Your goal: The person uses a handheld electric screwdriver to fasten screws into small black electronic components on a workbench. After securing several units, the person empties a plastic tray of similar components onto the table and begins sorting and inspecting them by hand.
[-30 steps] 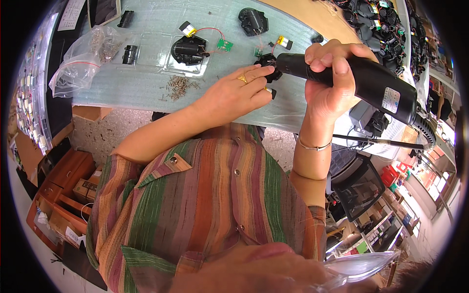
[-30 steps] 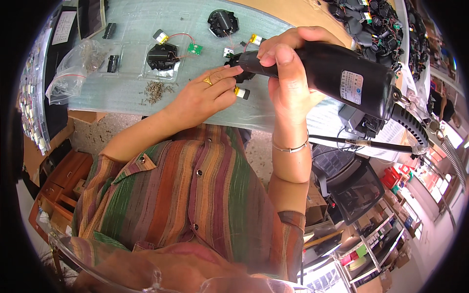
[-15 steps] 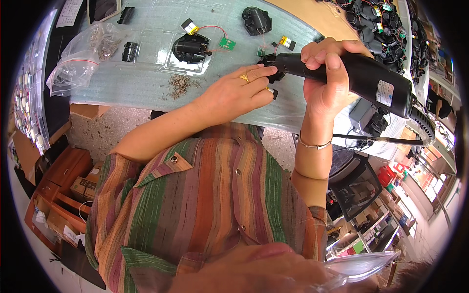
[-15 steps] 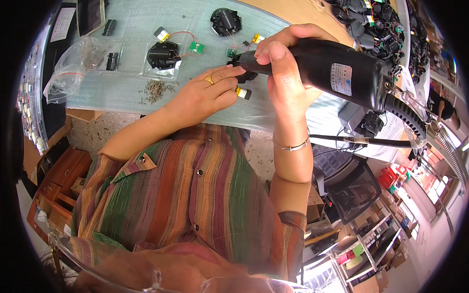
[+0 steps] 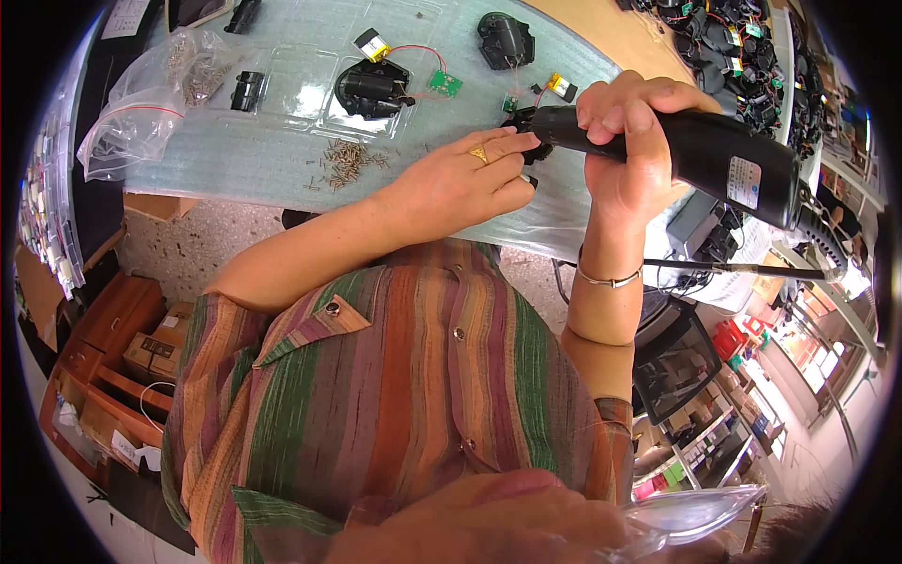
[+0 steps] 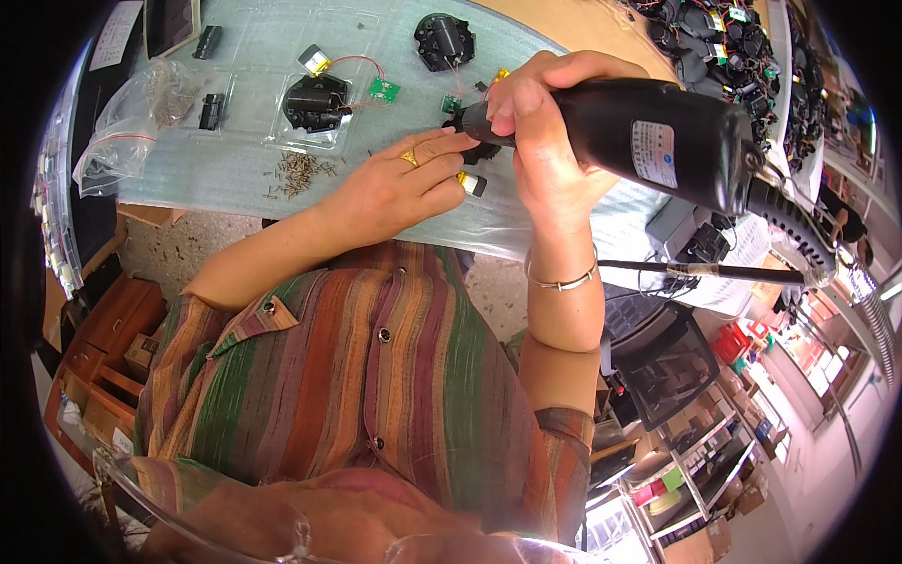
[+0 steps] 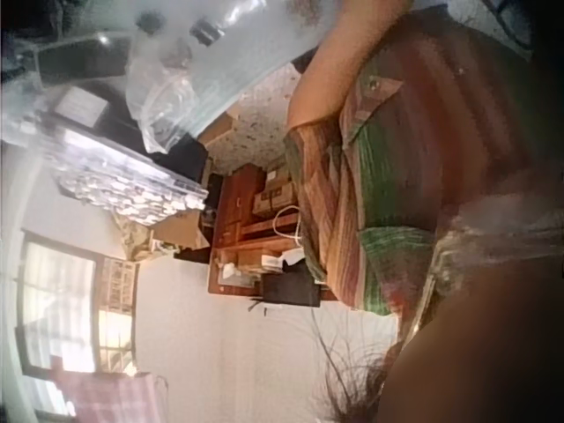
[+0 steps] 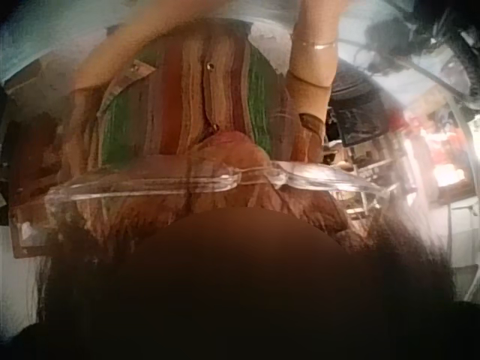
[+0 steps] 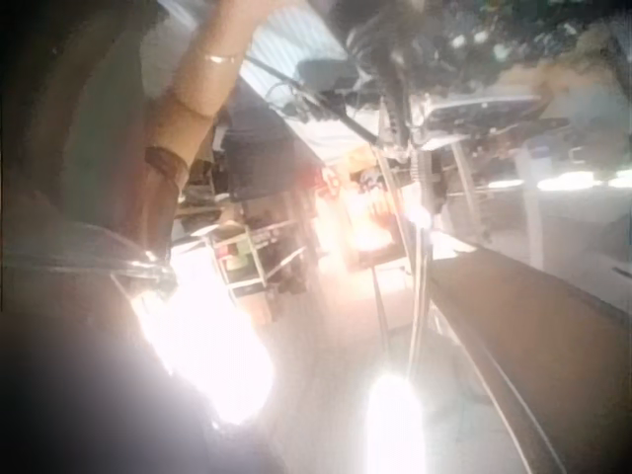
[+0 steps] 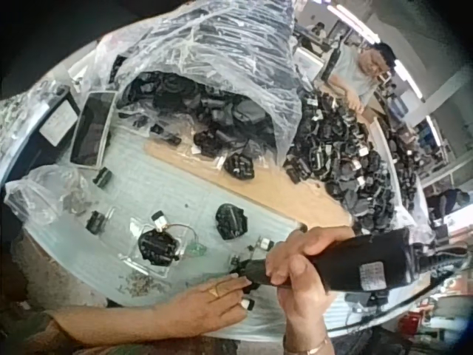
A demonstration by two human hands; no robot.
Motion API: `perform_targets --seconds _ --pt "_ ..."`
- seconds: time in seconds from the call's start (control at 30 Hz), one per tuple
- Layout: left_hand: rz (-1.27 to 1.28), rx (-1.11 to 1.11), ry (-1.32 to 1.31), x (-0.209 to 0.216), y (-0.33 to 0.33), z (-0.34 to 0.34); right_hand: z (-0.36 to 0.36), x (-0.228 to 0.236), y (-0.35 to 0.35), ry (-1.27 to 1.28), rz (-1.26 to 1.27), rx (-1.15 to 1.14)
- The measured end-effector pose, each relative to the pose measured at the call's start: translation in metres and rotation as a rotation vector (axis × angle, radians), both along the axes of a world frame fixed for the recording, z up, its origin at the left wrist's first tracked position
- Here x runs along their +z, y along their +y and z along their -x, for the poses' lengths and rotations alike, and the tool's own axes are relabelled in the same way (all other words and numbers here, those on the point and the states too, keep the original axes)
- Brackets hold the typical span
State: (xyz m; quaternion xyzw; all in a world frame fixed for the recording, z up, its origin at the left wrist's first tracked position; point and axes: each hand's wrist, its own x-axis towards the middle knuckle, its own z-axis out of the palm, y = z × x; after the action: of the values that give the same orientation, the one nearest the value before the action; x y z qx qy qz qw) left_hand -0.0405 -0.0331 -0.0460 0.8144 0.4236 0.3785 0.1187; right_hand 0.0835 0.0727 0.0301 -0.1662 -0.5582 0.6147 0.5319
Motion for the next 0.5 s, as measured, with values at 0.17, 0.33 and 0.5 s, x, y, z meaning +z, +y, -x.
perform_targets --seconds 0.17,0.33,0.5 --pt "0.014 -0.003 -0.048 -0.004 0.000 -0.001 0.002 -0.002 0.000 -0.034 0.014 0.006" --pt "-0.009 0.017 -0.055 -0.001 0.000 -0.002 0.002 -0.005 0.002 -0.071 -0.020 -0.019" --pt "-0.030 0.024 -0.040 0.000 0.001 -0.002 -0.010 -0.002 0.007 -0.130 -0.090 0.080"
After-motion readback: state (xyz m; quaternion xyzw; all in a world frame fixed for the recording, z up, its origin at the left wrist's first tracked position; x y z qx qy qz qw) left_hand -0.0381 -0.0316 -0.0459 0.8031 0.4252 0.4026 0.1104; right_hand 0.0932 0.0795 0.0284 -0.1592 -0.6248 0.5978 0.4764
